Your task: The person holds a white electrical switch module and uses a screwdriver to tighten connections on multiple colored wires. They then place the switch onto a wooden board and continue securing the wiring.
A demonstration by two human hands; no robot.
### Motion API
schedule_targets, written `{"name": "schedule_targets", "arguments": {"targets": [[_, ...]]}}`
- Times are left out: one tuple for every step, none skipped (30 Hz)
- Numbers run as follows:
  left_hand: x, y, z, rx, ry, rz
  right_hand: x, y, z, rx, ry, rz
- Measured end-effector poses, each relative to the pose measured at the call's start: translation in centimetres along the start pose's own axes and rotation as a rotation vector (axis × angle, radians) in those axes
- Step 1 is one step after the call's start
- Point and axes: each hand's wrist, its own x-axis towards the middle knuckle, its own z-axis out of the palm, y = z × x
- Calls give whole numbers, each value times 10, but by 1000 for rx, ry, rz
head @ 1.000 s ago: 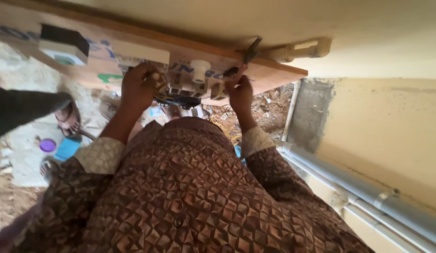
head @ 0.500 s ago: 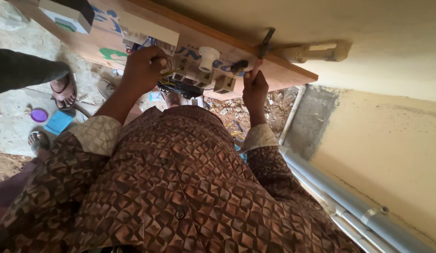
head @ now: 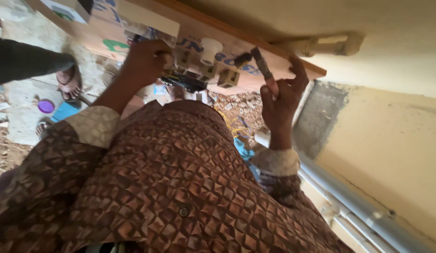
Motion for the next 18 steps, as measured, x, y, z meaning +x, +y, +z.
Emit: {"name": "schedule_targets", "arguments": {"targets": [[2, 1, 0, 24, -9, 24, 1, -7, -3, 205, -105, 352], [4, 2, 0, 44, -52, -33, 4, -12, -5, 407, -218, 703], [5, 4, 0, 61, -87, -90, 8, -15, -4, 604, -336, 1049], [6, 5, -1, 79, -119, -155, 10, -19, 0, 918, -353, 924], [6, 6, -1, 98, -108, -113, 10, -24, 7, 1228, -369, 789], [7, 8, -2, 115, -98, -69, 10, -28, 13, 1528, -376, 642], [8, 9, -4, 135, -86, -23, 14, -28, 23, 1711, -393, 623], [8, 11, -5, 149, -71, -25, 18, -29, 34, 1893, -407, 605], [9, 12, -6, 158, -63, -25, 21, -29, 42, 2072, -411, 591], [11, 14, -7, 165, -56, -21, 24, -27, 45, 2079, -406, 552], [12, 15, -8, 183, -67, -22, 29, -24, 49, 2088, -405, 504], [14, 17, -8, 201, -75, -26, 34, -20, 52, 2100, -408, 457], [14, 18, -8, 218, -87, -38, 38, -15, 50, 1730, -417, 597], [13, 19, -9, 199, -82, -77, 43, -9, 46, 1354, -411, 708], [14, 20, -9, 180, -78, -110, 45, -5, 43, 970, -390, 784], [13, 21, -9, 165, -75, -135, 46, -3, 42, 819, -486, 638], [14, 22, -10, 180, -67, -107, 49, 1, 40, 664, -569, 486], [14, 23, -10, 196, -61, -80, 49, 3, 39, 507, -644, 336]]}}
